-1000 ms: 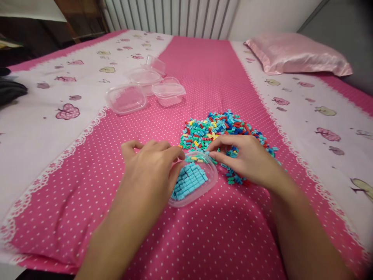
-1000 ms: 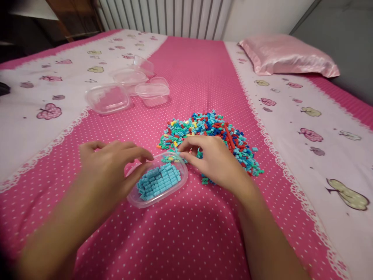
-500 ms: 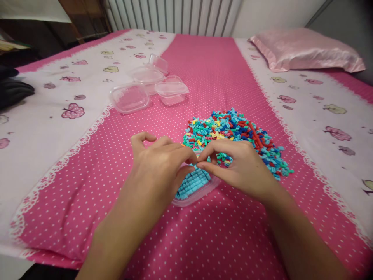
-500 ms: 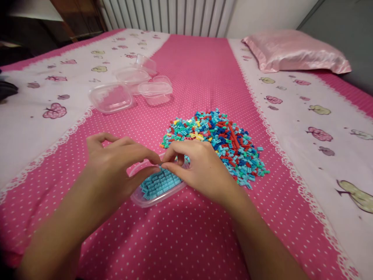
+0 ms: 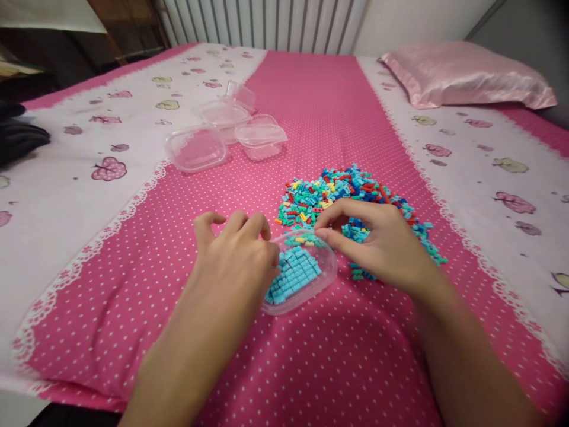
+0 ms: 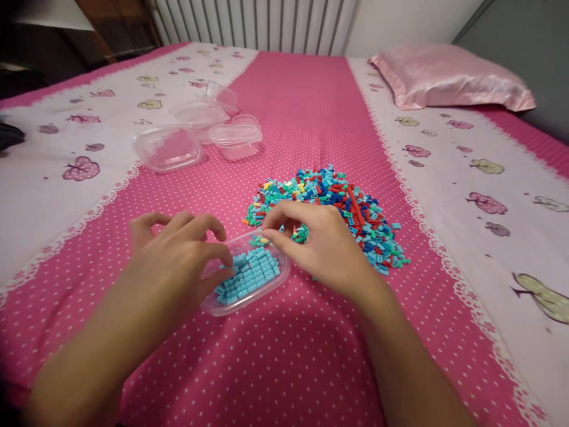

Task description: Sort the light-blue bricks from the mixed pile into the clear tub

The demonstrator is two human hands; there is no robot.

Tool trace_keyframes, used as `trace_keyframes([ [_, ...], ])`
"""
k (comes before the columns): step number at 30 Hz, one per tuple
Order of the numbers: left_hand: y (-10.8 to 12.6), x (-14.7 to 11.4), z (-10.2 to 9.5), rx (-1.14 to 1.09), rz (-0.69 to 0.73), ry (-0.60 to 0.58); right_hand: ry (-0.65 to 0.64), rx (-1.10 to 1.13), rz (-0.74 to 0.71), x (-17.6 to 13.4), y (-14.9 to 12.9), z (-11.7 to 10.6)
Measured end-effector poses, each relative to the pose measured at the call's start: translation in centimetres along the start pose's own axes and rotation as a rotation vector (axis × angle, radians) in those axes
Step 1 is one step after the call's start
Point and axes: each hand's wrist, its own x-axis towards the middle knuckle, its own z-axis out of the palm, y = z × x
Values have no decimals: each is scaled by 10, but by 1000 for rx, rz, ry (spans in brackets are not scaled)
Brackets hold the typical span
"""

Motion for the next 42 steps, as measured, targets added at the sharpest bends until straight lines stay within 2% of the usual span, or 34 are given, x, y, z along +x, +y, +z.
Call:
trace_keyframes([
  [8, 6, 8, -2, 14, -75, -155, -1, -18, 15, -1, 3, -5],
  [16, 3, 6, 5, 12, -25, -45, 3, -57, 26, -1, 5, -7],
  [23, 2, 2, 7, 26, -15, -40, 15, -137, 72, -2, 14, -15],
  [27, 1, 3, 5, -7, -14, -36, -68, -332, 112, -3, 35, -15],
  [30, 2, 8, 3, -12, -44, -113, -152, -425, 121, -3, 46, -8],
  [33, 4, 11, 1, -15, -70, -168, -215, -439, 130, -1, 48, 1],
  [38, 5, 9, 2, -36, -80, -112, -270, -416, 144, 0, 47, 10],
  [42, -1, 6, 5, -106, -75, -120, -309, -393, 133, -1, 45, 9],
])
